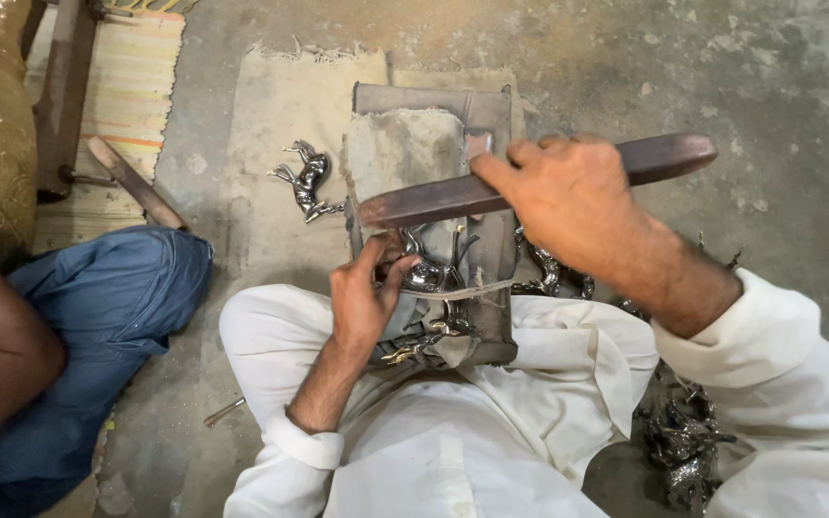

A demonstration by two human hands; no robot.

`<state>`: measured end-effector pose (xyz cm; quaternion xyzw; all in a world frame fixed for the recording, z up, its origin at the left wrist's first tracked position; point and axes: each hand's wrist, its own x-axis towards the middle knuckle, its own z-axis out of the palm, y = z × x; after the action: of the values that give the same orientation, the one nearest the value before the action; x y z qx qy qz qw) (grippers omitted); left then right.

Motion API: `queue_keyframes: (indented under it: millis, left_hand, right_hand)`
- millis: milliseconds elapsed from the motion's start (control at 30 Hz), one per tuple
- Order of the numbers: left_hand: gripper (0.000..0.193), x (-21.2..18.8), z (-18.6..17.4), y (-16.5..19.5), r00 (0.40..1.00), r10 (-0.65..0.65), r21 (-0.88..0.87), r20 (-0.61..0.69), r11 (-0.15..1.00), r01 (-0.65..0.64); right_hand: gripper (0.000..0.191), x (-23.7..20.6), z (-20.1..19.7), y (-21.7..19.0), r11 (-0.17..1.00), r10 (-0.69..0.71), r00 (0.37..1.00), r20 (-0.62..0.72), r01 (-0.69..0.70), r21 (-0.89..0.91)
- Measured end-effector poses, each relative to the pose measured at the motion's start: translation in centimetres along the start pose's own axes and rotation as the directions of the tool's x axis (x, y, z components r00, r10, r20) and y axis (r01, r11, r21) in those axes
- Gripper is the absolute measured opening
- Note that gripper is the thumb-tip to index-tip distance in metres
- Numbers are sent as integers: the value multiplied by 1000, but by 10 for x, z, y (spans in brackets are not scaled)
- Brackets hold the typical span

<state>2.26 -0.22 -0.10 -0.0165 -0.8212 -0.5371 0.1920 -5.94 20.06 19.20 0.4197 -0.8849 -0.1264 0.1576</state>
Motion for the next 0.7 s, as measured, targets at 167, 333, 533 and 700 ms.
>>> queue_keyframes:
  millis: [167, 333, 533, 700]
  left_hand:
    - [31, 10, -8, 0, 993, -10, -32, 121, 999, 14]
    - [33, 15, -10, 4, 986, 43, 22, 164, 999, -47]
    - [33, 25, -14, 10, 957, 63, 7, 282, 998, -67]
    - [33, 33, -14, 13, 930, 126, 30, 345, 989, -146]
  right_hand:
    - [42, -5, 2, 12, 992, 86, 983, 161, -99, 77]
    - [45, -17, 8, 19, 971, 100, 965, 244, -148, 188]
    - [45, -34, 18, 23, 889, 218, 935, 281, -309, 337]
    - [38, -57, 23, 21, 729, 393, 845, 362, -527, 437]
